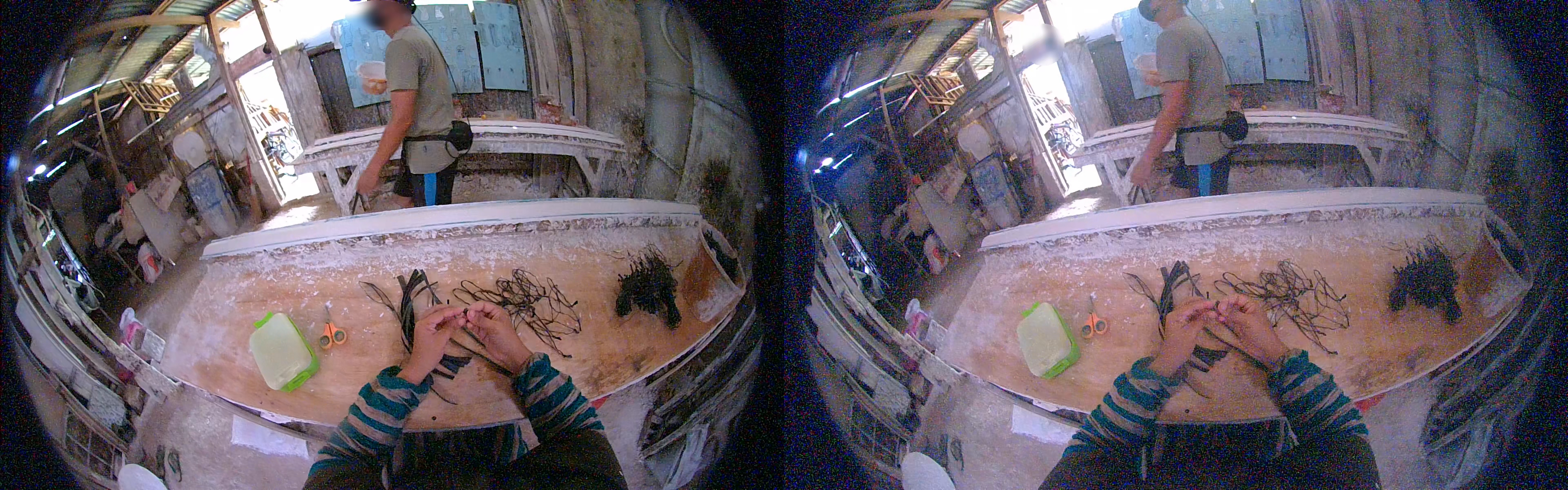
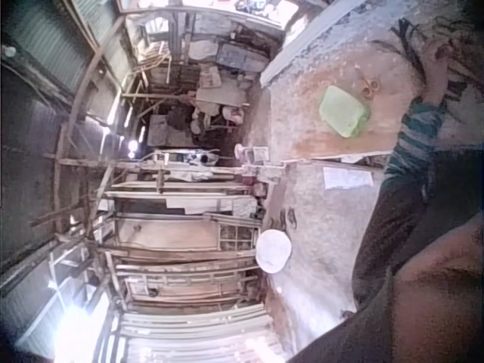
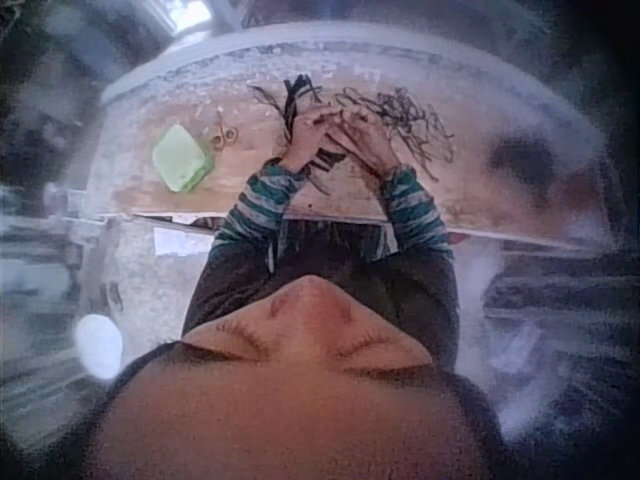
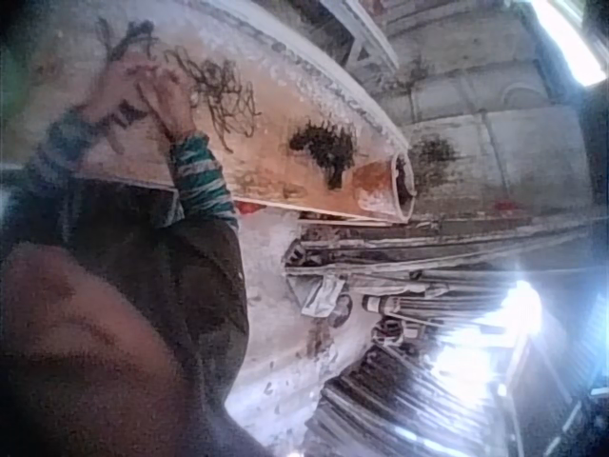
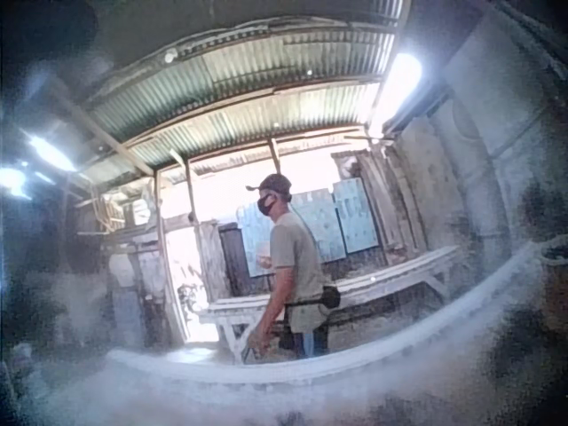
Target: The person uses orange-handled scissors to trim a bundle of dark flexible strips, then places the scissors on a wooden workbench and continues to separate and arrange the strips by hand. A second person works at a nearby bench in the background.
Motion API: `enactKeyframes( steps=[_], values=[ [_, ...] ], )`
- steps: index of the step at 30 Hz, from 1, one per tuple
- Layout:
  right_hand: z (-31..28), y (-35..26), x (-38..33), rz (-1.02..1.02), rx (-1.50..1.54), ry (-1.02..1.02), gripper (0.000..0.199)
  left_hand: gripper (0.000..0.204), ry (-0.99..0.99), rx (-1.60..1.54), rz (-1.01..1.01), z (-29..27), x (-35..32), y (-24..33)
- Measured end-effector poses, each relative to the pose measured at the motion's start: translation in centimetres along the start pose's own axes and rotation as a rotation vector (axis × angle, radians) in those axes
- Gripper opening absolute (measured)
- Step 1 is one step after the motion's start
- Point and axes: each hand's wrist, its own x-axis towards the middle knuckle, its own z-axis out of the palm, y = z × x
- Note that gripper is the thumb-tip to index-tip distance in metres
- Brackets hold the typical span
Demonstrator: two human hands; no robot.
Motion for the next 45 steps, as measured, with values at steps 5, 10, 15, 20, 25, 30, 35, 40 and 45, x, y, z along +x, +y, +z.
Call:
enactKeyframes(
  steps=[5, 10, 15, 20, 25, 30, 35, 40, 45],
  values=[
    [0.0, 0.4, 0.2, -0.077, -0.239, 0.028, 0.008, 0.015, 0.033, -0.052, -0.050, 0.0, 0.0, -1.1],
    [-0.2, 0.5, 0.3, -0.090, -0.257, 0.023, 0.008, 0.017, -0.005, -0.182, -0.126, 0.1, 0.0, -0.5],
    [0.2, 0.4, 0.2, -0.158, -0.213, 0.046, 0.007, 0.012, -0.079, -0.300, -0.141, 0.1, 0.3, -0.2],
    [1.2, -0.6, -0.1, -0.159, -0.471, 0.012, 0.005, 0.012, -0.119, -0.360, -0.173, -0.1, 0.5, -1.0],
    [0.5, -0.5, 0.0, -0.131, -0.400, 0.009, 0.004, 0.013, -0.073, -0.420, -0.177, 0.3, 0.3, -0.6],
    [0.4, -0.4, 0.0, -0.100, -0.375, 0.032, 0.005, 0.012, -0.168, -0.402, -0.220, -0.5, 0.6, 0.2],
    [1.4, -0.8, -0.2, -0.035, -0.265, -0.049, 0.004, 0.013, -0.272, -0.479, -0.302, -1.0, 0.6, -0.6],
    [1.0, -0.6, -0.1, -0.041, -0.141, -0.091, 0.005, 0.019, -0.431, -0.724, -0.347, -1.0, 0.8, -0.9],
    [1.9, -1.7, -0.8, 0.051, 0.089, -0.095, 0.012, 0.025, -0.507, -0.787, -0.369, -1.3, 0.5, -1.8]
  ],
)
